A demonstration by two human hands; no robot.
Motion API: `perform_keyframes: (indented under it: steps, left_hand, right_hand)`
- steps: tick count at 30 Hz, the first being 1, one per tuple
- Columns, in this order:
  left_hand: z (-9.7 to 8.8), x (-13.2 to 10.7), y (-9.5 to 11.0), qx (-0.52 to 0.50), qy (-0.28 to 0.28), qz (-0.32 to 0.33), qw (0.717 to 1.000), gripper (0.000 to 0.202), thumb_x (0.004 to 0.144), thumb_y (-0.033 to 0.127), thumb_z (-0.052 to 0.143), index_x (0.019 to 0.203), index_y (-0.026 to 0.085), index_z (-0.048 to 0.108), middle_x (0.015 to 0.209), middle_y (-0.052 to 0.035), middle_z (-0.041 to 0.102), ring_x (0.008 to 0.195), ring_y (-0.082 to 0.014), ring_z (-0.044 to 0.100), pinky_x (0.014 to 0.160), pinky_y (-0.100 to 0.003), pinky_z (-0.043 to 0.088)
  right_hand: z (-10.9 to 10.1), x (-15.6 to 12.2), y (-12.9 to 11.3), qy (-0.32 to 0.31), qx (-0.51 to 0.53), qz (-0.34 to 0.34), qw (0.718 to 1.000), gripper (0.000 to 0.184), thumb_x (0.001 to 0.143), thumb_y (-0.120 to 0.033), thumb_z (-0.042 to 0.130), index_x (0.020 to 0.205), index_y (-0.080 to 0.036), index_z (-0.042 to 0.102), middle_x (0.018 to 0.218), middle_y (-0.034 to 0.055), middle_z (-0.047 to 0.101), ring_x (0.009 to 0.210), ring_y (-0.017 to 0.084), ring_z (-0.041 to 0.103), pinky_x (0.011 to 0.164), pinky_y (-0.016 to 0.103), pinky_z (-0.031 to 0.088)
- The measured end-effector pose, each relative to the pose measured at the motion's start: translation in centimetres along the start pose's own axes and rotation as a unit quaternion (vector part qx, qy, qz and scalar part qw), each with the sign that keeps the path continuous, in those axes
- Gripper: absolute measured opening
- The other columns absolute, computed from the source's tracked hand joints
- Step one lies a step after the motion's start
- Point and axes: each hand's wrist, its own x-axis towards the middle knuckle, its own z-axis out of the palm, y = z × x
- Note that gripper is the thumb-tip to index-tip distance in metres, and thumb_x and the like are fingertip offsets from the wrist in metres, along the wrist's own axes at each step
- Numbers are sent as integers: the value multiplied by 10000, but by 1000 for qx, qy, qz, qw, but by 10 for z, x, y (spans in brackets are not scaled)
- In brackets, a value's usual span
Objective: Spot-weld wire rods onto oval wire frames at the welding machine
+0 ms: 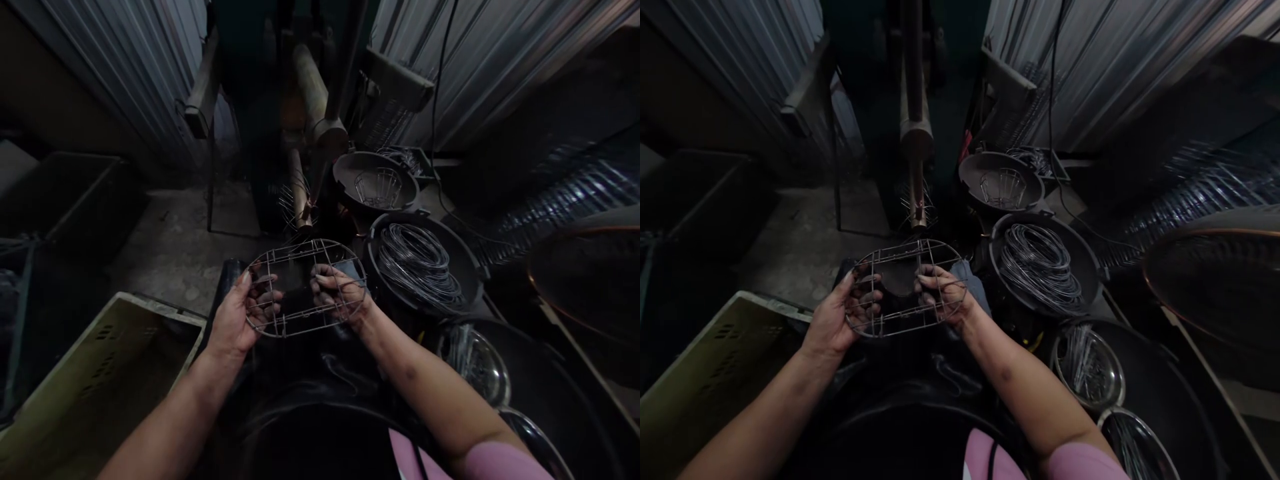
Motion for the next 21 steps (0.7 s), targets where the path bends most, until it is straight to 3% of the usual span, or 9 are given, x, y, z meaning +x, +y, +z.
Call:
perform_keyframes:
  steps: [6, 21]
  left_hand:
    - [3, 5, -1, 6, -16, -6, 1000, 287, 858, 265, 452, 1130, 192, 512, 900, -69, 670, 598, -163, 652, 477, -280, 537]
    - [4, 8, -5, 21, -15, -16, 1000, 274, 850, 270, 454, 1097, 188, 540, 868, -56, 671, 589, -155, 643, 479, -277, 526]
  right_hand:
    - [4, 4, -3, -46, 20, -20, 999, 171, 721, -183, 597, 874, -173, 523, 649, -48, 551, 349, 7, 313, 296, 124, 266]
    - [8, -3, 0, -32, 52, -26, 998, 109, 733, -166, 567, 821, -177, 504, 640, -55, 501, 369, 9, 229, 305, 111, 242]
